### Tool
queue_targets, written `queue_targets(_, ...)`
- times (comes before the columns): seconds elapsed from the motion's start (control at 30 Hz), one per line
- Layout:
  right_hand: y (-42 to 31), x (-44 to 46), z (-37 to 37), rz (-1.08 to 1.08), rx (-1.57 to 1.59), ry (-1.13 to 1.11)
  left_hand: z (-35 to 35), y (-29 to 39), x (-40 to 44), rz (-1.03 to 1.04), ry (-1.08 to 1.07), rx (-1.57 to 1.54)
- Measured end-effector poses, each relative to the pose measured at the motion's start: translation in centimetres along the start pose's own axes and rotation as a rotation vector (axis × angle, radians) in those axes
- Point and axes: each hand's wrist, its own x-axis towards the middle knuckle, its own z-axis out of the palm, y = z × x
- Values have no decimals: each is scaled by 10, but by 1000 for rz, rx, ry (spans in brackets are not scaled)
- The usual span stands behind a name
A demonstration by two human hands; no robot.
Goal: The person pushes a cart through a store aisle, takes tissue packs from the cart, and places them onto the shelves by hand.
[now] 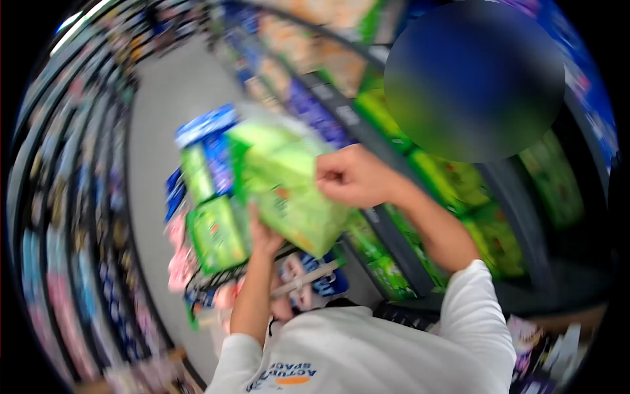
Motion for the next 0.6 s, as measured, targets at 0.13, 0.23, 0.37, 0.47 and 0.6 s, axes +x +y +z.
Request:
queue_targets(0.13, -15, -83, -57, -171, -369, 710, 70, -31, 44, 20, -204, 23)
queue_targets(0.23, -5, -152, -66, 162, -208, 1168, 122, -53, 72, 12, -325, 89)
queue_targets(0.37, 14, -197, -62, 276, 353, 984, 186, -100, 94, -76, -509, 137)
queue_targets(0.47, -6, -221, -106, 238, 263, 1066, 229, -141, 95, -168, -622, 204)
queue_targets(0.6, -27, -267, -156, 190, 142, 1173, 297, -172, 109, 89, -622, 473)
